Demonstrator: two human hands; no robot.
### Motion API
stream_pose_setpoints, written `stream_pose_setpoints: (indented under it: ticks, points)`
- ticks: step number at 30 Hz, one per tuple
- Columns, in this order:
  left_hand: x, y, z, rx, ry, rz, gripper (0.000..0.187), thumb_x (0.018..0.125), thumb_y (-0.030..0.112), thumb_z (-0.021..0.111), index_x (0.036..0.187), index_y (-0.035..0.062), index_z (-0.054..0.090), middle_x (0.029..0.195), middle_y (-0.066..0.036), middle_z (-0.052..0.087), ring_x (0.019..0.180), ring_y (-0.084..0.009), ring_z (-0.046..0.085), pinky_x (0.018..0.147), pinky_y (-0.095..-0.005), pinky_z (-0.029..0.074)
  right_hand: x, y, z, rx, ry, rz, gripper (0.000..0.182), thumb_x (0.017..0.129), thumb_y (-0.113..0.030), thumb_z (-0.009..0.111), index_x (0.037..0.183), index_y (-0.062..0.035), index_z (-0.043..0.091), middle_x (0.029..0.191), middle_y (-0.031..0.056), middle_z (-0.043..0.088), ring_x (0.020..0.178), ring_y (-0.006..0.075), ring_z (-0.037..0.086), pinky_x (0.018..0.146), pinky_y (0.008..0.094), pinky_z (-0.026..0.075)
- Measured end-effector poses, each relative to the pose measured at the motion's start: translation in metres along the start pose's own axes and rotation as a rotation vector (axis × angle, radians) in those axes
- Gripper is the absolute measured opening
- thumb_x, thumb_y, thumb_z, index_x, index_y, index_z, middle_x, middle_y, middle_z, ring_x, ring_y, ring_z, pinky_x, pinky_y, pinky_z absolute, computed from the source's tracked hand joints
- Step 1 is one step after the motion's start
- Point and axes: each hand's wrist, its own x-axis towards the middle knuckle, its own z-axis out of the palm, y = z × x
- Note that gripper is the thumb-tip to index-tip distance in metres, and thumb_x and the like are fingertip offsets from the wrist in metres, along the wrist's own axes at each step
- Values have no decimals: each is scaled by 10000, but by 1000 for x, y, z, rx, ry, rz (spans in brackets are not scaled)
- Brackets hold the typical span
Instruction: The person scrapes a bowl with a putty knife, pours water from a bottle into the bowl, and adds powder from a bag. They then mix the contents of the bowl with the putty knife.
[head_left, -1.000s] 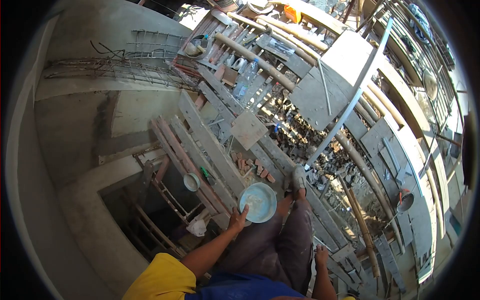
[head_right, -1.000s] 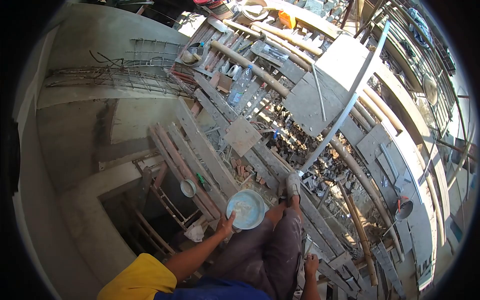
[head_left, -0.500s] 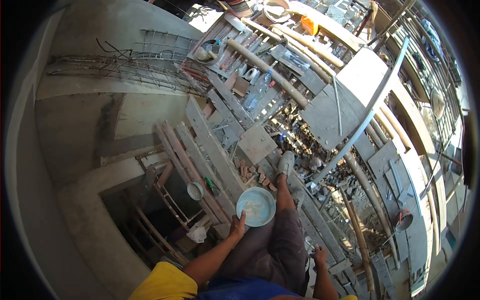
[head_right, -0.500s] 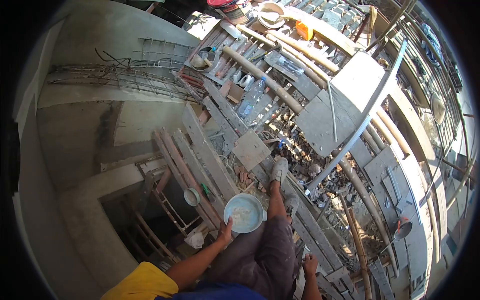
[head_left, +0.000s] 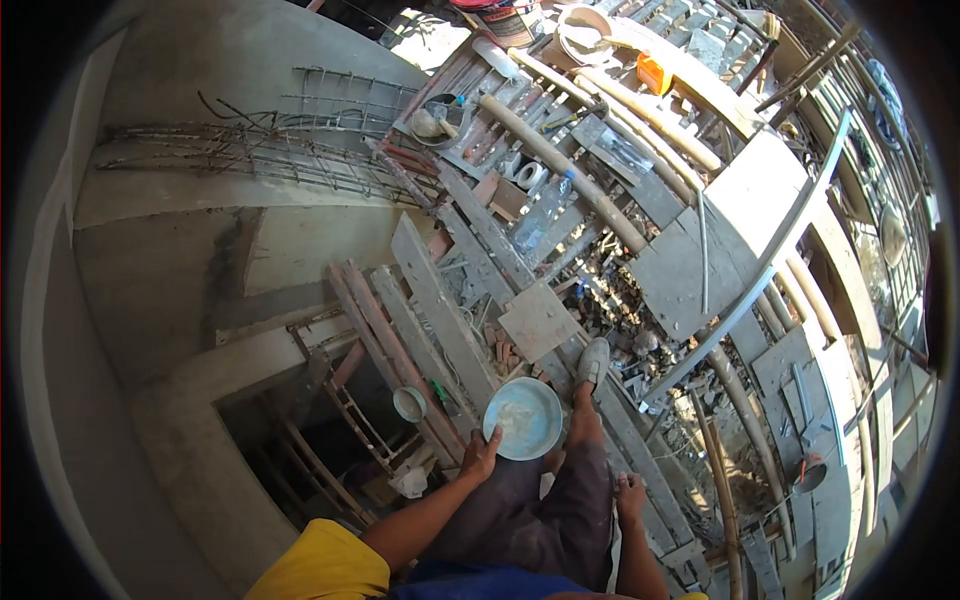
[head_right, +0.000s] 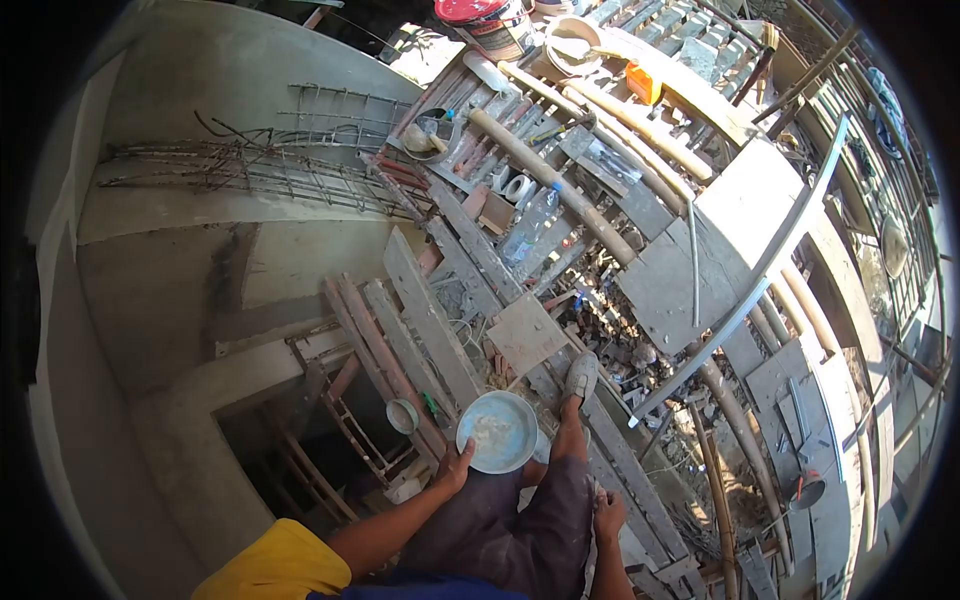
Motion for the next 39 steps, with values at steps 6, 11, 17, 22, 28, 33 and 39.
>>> stream_pose_setpoints:
  ticks: [6, 11, 17, 22, 28, 33, 39]
  points:
    - [10, 17, -29, 67, -7, 68, 923, 874, 722, 416, 1279, -108, 398, 1197, -346, 527, 1104, -441, 557, 926, -472, 439, -2, -49, 20, 22, -9, -48, 256, 961, -250, 566, 908, -2, 600, 777, 53, 595, 661, 122, 554, 605, 286, 459]
    - [23, 33, -52, 314, 93, 254, 872, 886, 702, 420, 1213, -106, 454, 1158, -341, 520, 1093, -475, 508, 944, -519, 403, -16, -53, 36, -42, 57, 3, 267, 925, -225, 607, 849, 32, 597, 687, 86, 592, 650, 170, 554, 615, 347, 436]
    - [60, 41, -82, 410, 68, 239, 818, 894, 681, 437, 1183, -83, 481, 1154, -337, 511, 1091, -465, 495, 931, -521, 408, -37, -106, 41, -93, 140, 163, 291, 906, -228, 618, 796, 42, 598, 695, 108, 620, 644, 167, 572, 610, 352, 452]
    - [107, 86, -123, 476, -4, 237, 811, 883, 691, 449, 1156, -72, 490, 1116, -327, 535, 1098, -459, 514, 928, -511, 417, -14, -108, 70, -90, 238, 126, 291, 909, -211, 608, 786, 53, 613, 667, 107, 630, 625, 179, 592, 596, 371, 456]
    - [172, 145, -221, 321, -150, 293, 809, 868, 684, 494, 1162, -69, 471, 1104, -339, 556, 1064, -453, 564, 923, -487, 433, 8, -212, 172, 29, 369, 82, 214, 897, -148, 589, 818, 47, 625, 694, 94, 622, 668, 177, 582, 644, 341, 456]
    - [247, 164, -306, 199, -76, 195, 912, 845, 676, 542, 1266, -120, 401, 1143, -341, 562, 1075, -452, 567, 902, -461, 444, 26, -311, 277, -34, 146, -42, 223, 911, -211, 609, 848, 3, 609, 689, 116, 609, 645, 218, 585, 643, 348, 459]
    - [282, 159, -369, -18, 30, 128, 972, 852, 692, 506, 1357, -121, 337, 1245, -323, 524, 1137, -433, 545, 954, -452, 428, 41, -402, 325, 142, -125, -71, 209, 928, -192, 614, 924, 16, 603, 773, 59, 600, 724, 132, 575, 672, 305, 454]
